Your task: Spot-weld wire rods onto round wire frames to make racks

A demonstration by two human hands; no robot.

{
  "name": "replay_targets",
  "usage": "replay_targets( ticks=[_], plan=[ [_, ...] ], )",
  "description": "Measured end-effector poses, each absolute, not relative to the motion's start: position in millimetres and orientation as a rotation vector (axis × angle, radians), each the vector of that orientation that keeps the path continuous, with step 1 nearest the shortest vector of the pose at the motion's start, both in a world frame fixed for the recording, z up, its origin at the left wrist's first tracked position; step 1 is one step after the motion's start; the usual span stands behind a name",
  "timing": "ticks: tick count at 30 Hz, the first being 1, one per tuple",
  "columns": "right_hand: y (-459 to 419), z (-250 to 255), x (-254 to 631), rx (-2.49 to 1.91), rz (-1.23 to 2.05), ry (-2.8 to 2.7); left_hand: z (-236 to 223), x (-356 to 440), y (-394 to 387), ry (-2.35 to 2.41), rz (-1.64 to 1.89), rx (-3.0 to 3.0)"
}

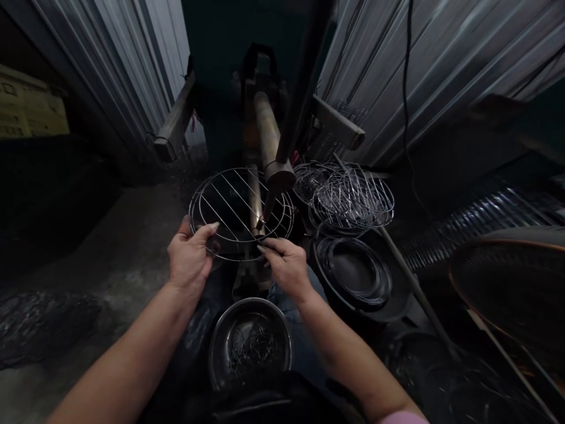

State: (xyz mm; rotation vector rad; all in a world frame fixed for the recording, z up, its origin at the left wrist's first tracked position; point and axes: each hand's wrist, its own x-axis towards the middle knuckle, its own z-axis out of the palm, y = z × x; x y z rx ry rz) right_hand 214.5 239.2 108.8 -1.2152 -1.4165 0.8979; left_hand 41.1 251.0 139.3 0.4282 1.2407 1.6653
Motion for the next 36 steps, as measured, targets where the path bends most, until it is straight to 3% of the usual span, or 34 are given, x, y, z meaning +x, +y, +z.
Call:
replay_targets(
  ticks=[12, 36],
  plan=[
    [244, 108, 199, -1.235, 0.993, -1.021, 134, 41, 264, 1.216, 1.697, 0.397],
    [267, 120, 202, -1.263, 1.063, -1.048, 134, 37, 295, 1.296, 1.645, 0.376]
  ],
)
